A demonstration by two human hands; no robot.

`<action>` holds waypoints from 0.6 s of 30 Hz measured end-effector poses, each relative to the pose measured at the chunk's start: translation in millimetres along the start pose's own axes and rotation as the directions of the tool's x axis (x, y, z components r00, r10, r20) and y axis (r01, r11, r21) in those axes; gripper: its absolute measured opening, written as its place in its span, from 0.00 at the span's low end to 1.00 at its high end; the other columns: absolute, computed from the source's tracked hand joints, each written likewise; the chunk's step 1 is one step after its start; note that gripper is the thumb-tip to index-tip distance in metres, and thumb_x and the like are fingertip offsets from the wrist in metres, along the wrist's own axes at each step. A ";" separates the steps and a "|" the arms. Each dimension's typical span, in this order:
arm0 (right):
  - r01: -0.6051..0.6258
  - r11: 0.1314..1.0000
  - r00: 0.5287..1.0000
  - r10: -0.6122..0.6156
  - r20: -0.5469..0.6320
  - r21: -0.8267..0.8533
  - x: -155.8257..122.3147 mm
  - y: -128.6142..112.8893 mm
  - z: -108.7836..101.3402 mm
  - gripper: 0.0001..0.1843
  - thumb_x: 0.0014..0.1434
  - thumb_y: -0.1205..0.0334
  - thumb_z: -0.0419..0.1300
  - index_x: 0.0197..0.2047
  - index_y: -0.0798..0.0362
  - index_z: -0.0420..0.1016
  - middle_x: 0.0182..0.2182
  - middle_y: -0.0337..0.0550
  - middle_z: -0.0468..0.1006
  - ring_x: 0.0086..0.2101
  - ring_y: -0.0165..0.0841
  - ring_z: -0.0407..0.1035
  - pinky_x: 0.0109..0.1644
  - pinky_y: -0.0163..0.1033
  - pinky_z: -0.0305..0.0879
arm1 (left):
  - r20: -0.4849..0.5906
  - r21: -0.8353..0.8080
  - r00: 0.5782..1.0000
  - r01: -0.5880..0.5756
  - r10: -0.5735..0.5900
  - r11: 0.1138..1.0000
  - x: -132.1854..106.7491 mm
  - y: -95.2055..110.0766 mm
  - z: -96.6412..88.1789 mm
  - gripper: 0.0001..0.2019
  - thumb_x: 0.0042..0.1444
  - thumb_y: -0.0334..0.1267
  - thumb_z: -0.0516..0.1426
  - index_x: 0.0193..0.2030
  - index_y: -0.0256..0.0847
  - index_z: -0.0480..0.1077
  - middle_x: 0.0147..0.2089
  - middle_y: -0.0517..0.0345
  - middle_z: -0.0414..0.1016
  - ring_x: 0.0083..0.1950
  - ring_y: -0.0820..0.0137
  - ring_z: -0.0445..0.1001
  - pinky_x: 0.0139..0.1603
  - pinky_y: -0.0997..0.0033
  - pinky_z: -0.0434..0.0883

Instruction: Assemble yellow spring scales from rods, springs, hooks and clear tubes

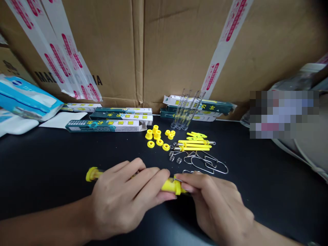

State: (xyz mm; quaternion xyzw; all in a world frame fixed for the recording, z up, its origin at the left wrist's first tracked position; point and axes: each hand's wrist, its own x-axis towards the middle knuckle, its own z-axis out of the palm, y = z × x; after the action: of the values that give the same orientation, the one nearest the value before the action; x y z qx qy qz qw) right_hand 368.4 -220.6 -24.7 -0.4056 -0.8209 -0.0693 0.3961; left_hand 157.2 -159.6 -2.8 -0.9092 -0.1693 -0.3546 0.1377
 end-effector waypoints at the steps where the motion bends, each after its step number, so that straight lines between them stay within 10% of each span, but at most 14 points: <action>1: 0.006 1.000 1.000 -0.006 -0.011 -0.008 -0.4 -0.3 0.0 0.13 0.68 0.78 0.49 0.46 0.55 0.71 0.32 0.42 0.85 0.26 0.31 0.77 0.28 0.35 0.71 | -0.007 -0.007 1.000 -0.006 0.006 1.000 -0.5 -0.2 -0.8 0.11 0.67 0.40 0.60 0.48 0.33 0.75 0.35 0.61 0.84 0.28 0.68 0.74 0.23 0.65 0.69; 18: 0.105 0.994 0.993 -0.106 0.056 0.022 7.6 4.4 -3.2 0.15 0.67 0.80 0.47 0.42 0.56 0.71 0.20 0.37 0.70 0.19 0.30 0.61 0.22 0.37 0.58 | -0.004 0.030 0.999 -0.050 0.050 0.998 -10.4 2.7 -4.8 0.10 0.65 0.31 0.61 0.51 0.30 0.74 0.44 0.56 0.86 0.34 0.64 0.78 0.25 0.62 0.74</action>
State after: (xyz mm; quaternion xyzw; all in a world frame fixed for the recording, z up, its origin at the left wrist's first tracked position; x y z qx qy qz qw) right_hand 370.8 -214.4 -18.1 -0.3596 -0.8528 -0.0705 0.3720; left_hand 148.2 -166.0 -7.0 -0.9102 -0.1514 -0.3505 0.1605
